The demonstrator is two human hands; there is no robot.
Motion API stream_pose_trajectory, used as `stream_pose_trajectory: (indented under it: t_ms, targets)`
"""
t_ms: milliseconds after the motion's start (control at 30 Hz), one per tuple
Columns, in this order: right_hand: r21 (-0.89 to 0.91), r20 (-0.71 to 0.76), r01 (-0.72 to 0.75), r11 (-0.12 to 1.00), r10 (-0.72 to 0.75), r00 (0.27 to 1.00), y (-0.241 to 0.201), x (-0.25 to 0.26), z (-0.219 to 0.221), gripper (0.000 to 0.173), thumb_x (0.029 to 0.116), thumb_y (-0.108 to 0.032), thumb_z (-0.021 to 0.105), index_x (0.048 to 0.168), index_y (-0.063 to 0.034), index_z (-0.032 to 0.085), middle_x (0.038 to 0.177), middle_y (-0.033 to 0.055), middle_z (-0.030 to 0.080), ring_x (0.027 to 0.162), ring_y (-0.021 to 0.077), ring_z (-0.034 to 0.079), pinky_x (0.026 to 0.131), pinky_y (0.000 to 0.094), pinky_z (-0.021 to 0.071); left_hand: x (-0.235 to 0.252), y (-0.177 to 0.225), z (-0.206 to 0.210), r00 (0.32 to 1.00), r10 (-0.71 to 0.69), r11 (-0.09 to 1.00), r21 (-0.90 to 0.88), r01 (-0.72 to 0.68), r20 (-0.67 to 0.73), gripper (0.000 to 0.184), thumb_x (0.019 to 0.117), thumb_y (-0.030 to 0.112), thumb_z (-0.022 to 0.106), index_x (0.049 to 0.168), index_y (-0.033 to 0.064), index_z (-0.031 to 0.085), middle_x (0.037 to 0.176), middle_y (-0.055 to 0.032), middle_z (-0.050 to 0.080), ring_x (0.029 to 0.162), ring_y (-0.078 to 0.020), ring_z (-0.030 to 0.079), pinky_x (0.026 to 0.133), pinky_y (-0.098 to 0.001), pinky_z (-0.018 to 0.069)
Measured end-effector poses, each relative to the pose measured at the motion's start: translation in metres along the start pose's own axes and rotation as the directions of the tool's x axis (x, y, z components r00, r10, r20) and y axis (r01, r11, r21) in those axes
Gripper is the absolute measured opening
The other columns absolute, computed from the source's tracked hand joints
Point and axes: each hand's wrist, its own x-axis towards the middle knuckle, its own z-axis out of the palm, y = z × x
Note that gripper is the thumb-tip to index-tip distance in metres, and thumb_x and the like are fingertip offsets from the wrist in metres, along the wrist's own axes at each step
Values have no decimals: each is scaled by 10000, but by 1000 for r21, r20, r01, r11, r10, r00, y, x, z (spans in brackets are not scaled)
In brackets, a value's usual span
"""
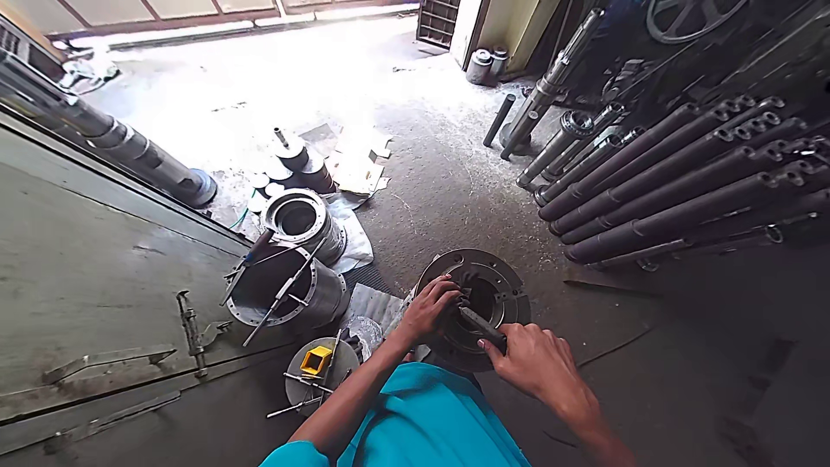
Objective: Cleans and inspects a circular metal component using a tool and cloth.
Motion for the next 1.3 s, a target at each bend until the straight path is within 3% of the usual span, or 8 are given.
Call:
stream_pose_trajectory:
  t_ms: [233, 333, 533, 633, 733, 867, 1167, 1300]
  targets:
    - [104, -3, -14, 994, 14, 1000, 5, 5, 8, 566, 972, -629, 520, 921, -94, 696, 869, 127, 698, 898, 322, 696, 739, 544, 512, 0, -1, 2, 1000, 11, 1000, 29, -11, -14, 245, 1029, 137, 525, 1198, 65, 686, 1268, -123, 681, 1363, -306, 537, 1176, -432, 422]
    - [112, 4, -13, 994, 12, 1000, 8, 4, 14, 565, 974, -631, 521, 994, -102, 716, 910, 132, 714, 933, 330, 699, 765, 558, 515, 0, 0, 1, 1000, 20, 1000, 22, -20, -7, 243, 1024, 140, 531, 1197, 71, 687, 1261, -118, 684, 1362, -309, 536, 1177, -435, 418]
    - [184, -71, 11, 983, 2, 997, 17, 5, 24, 519, 971, -592, 550, 908, -100, 705, 825, 126, 693, 849, 329, 695, 699, 549, 508, 0, 0, 0, 1000, 5, 1000, -16, -6, -19, 239, 1028, 124, 536, 1200, 56, 688, 1268, -137, 681, 1351, -309, 547, 1169, -429, 427]
    - [226, -137, 47, 973, -16, 990, 30, -3, 29, 490, 954, -596, 566, 934, -128, 713, 797, 114, 689, 817, 332, 694, 671, 559, 506, 0, -3, -13, 988, -58, 995, -85, 46, -140, 208, 998, 93, 593, 1155, 37, 718, 1239, -145, 693, 1290, -284, 596, 1119, -432, 481]
    - [288, -299, 131, 949, -41, 953, 47, -11, 53, 487, 923, -595, 559, 879, -132, 702, 679, 85, 642, 682, 313, 670, 578, 544, 485, -8, -13, -46, 887, -299, 952, -172, 253, -351, 252, 943, 51, 611, 1176, -13, 682, 1228, -145, 683, 1183, -237, 651, 1023, -443, 549]
    - [332, -403, 194, 923, -47, 914, 46, -21, 87, 496, 895, -581, 564, 849, -115, 729, 612, 79, 629, 580, 305, 652, 508, 543, 482, -28, -34, -83, 677, -549, 835, -300, 460, -491, 334, 982, 170, 536, 1255, -11, 602, 1033, -90, 686, 839, -131, 661, 774, -358, 574]
    - [316, -523, 209, 925, -14, 852, 50, -33, 102, 519, 895, -592, 508, 771, -122, 690, 530, 29, 544, 475, 229, 573, 436, 460, 420, -53, -21, -68, 617, -665, 746, -398, 534, -421, 257, 986, 134, 527, 1176, -25, 599, 870, -14, 653, 711, -50, 619, 687, -252, 548]
    - [351, -393, 204, 914, -54, 918, 51, -35, 96, 517, 887, -594, 540, 798, -116, 718, 570, 58, 594, 529, 268, 617, 482, 506, 456, -47, -16, -61, 579, -742, 646, -591, 483, -338, 242, 1030, 89, 494, 1227, -25, 576, 932, -29, 670, 769, -66, 646, 738, -265, 569]
